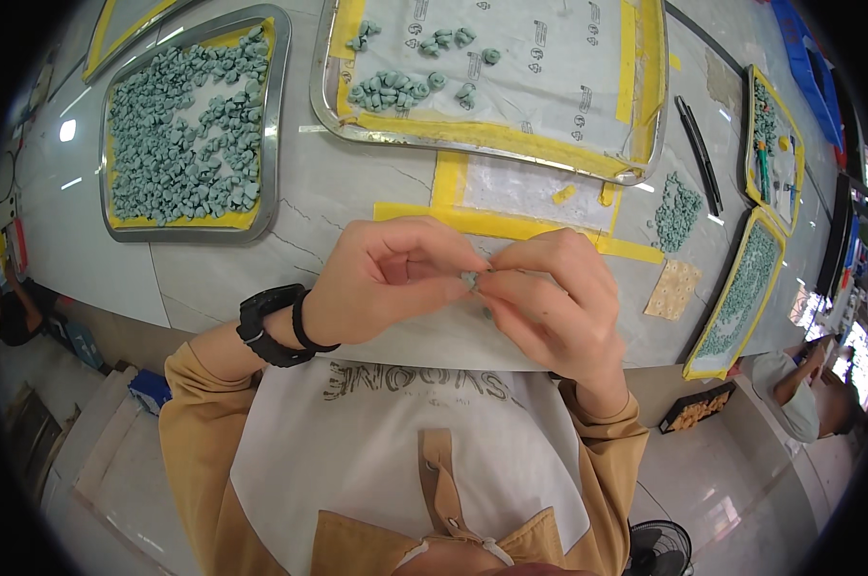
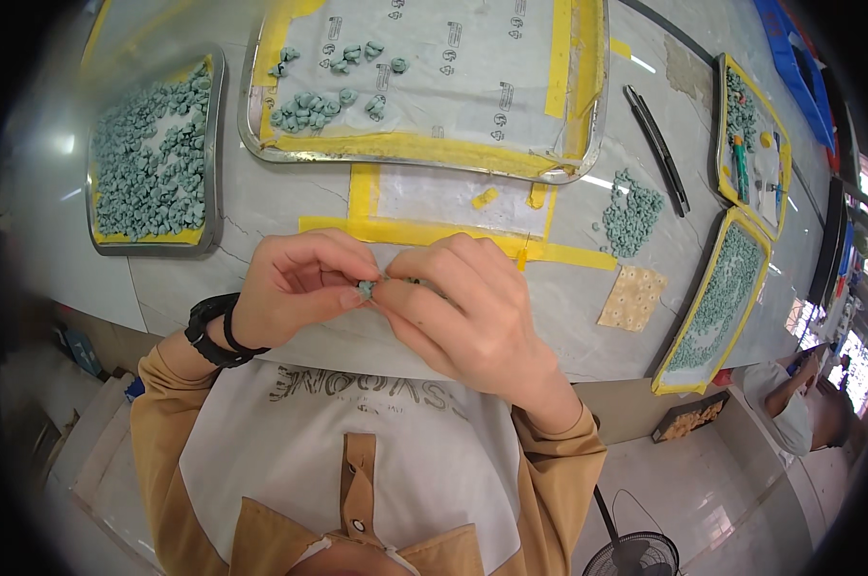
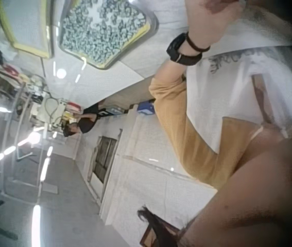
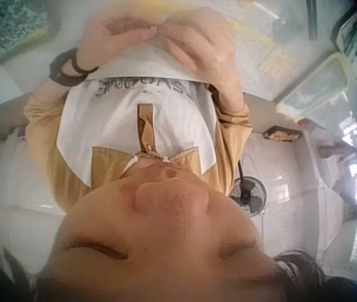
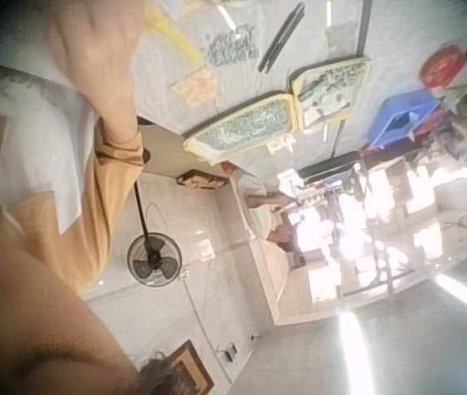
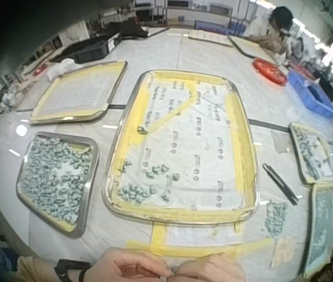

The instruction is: The person is using a glue bottle to apply adhesive and attach small green decorative pieces to a pattern at a workbench.

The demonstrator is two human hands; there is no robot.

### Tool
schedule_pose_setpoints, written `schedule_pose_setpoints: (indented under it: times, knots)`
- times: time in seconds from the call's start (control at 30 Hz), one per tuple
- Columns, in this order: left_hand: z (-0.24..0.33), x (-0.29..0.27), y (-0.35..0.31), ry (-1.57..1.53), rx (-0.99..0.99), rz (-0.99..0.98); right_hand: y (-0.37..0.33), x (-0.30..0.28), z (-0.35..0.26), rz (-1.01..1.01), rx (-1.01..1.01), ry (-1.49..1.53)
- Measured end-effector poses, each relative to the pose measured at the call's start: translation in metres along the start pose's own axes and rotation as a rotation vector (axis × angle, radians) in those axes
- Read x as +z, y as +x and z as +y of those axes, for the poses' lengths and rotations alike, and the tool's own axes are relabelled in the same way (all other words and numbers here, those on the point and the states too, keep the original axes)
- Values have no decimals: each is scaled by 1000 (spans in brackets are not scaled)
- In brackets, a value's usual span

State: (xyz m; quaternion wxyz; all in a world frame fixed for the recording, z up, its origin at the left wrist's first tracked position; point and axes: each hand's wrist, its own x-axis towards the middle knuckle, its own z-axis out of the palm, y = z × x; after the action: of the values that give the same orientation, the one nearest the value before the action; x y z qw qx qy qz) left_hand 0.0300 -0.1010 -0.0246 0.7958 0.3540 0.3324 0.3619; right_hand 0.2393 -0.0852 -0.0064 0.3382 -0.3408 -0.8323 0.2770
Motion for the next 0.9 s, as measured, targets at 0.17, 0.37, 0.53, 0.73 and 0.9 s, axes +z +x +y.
schedule_pose_setpoints:
  times: [0.17, 0.37, 0.53, 0.73, 0.9]
  knots:
    - [-2, 2, -1, 58, 126, -2, -1, 2, -2, 55, 62, 145]
    - [-3, 0, -1, 222, 218, -16, 0, 0, -3, 50, 78, 163]
    - [-5, 0, -1, 268, 247, 28, 1, 1, -5, 43, 110, 152]
    - [-3, 4, -1, 364, 274, 67, -1, 4, -9, 81, 156, 148]
    - [-7, 4, 1, 431, 332, 54, -3, 3, -11, 83, 147, 123]
